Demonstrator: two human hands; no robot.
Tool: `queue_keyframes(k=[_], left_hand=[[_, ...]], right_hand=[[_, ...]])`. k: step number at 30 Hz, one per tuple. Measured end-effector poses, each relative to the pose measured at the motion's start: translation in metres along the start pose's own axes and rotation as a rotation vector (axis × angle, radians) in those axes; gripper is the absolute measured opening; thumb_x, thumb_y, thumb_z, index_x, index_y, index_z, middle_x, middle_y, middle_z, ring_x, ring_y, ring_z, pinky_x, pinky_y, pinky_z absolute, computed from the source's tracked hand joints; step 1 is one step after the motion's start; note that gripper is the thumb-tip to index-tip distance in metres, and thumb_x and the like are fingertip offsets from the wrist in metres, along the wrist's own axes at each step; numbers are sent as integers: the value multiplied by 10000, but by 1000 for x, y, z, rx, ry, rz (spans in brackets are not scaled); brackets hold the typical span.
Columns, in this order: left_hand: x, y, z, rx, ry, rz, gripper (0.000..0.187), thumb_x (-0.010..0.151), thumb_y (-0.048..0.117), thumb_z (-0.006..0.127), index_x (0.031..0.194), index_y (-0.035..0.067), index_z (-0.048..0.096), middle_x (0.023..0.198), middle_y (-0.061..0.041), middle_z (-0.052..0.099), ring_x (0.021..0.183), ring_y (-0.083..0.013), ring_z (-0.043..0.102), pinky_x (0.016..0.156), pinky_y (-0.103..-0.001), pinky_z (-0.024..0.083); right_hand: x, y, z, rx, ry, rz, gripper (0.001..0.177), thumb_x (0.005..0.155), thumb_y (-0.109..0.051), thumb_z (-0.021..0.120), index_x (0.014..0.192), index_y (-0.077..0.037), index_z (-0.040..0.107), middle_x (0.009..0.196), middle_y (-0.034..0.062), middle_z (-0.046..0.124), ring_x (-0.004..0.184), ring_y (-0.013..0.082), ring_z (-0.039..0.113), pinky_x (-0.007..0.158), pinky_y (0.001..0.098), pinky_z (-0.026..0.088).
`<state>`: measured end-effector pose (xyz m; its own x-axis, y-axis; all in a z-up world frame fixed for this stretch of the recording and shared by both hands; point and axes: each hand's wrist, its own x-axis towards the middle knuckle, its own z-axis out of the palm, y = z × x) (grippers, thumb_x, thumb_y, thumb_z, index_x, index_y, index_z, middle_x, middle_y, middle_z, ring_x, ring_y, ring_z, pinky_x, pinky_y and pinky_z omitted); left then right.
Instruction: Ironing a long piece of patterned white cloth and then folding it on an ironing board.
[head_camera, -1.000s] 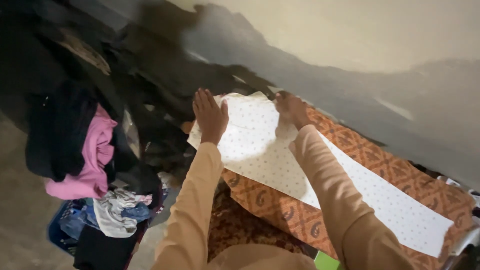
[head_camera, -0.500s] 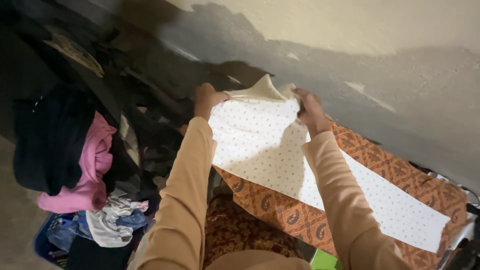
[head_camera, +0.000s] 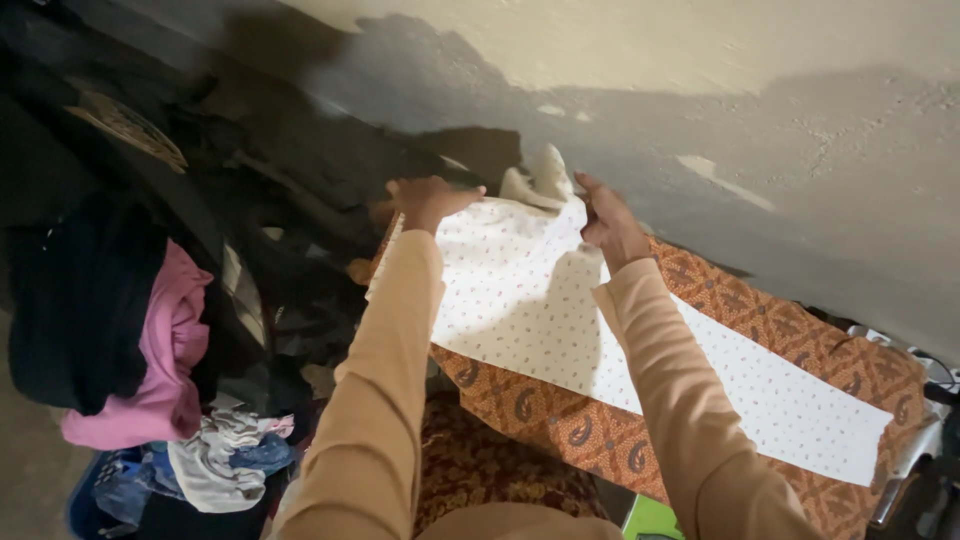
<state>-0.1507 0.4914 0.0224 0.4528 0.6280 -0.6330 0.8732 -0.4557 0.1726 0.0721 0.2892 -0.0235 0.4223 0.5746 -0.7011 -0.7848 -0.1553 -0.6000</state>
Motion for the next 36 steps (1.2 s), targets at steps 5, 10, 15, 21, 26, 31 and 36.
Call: queue_keyframes(k=[5,10,15,21,26,31,36], left_hand=[[10,8,5,-145,-59,-49,775,723,757,695,1191,139,723,1383,-166,636,1344,-354,544,1189,-611,188],[44,-11,17,-390,131,-14,672,606,381,975,1122,37,719,1245,-210,674,1198,-376,608,1105,-576,301],[28,-53,12,-1048,135,167,406,811,197,881,1096,-65,760,941,-164,718,805,-213,642,675,-364,504],[-49,-79,-27,-1273,99,506,505,704,-13,832,1178,-13,659,1030,-71,748,929,-145,708,824,-300,566],[-41,-64,-25,-1076,-106,375,501,723,227,879,1159,69,688,1032,-126,775,926,-235,723,832,-368,560],[-12,-46,-5,-446,-3,214,595,680,481,908,1005,2,770,1062,-197,775,1009,-316,759,908,-425,560],[22,-38,19,-250,311,183,956,459,235,993,1286,-22,586,1213,-192,691,1171,-405,632,808,-592,482]], right_hand=[[-12,1,7,-172,-54,160,365,1028,-324,577,1080,28,657,796,139,713,559,216,691,511,353,606],[-51,-9,27,-405,45,140,312,994,-269,603,1018,29,691,711,135,701,466,202,661,417,336,555],[-30,3,-21,-609,213,-560,330,1052,-182,731,877,33,552,910,127,484,699,194,461,606,333,469],[-168,4,21,-1291,170,-1553,191,906,-250,770,915,-62,803,1510,369,328,1465,407,251,1182,580,303],[-161,41,-7,-1591,-71,-1326,244,858,-308,798,774,-79,787,1410,162,608,1325,325,558,1164,582,391],[-114,31,-33,-1275,15,-631,267,1031,-238,573,945,-87,775,970,195,802,730,254,739,739,404,601],[-88,-8,-30,-1219,65,-457,320,897,-122,690,1193,-66,583,837,112,720,630,267,718,537,345,607]])
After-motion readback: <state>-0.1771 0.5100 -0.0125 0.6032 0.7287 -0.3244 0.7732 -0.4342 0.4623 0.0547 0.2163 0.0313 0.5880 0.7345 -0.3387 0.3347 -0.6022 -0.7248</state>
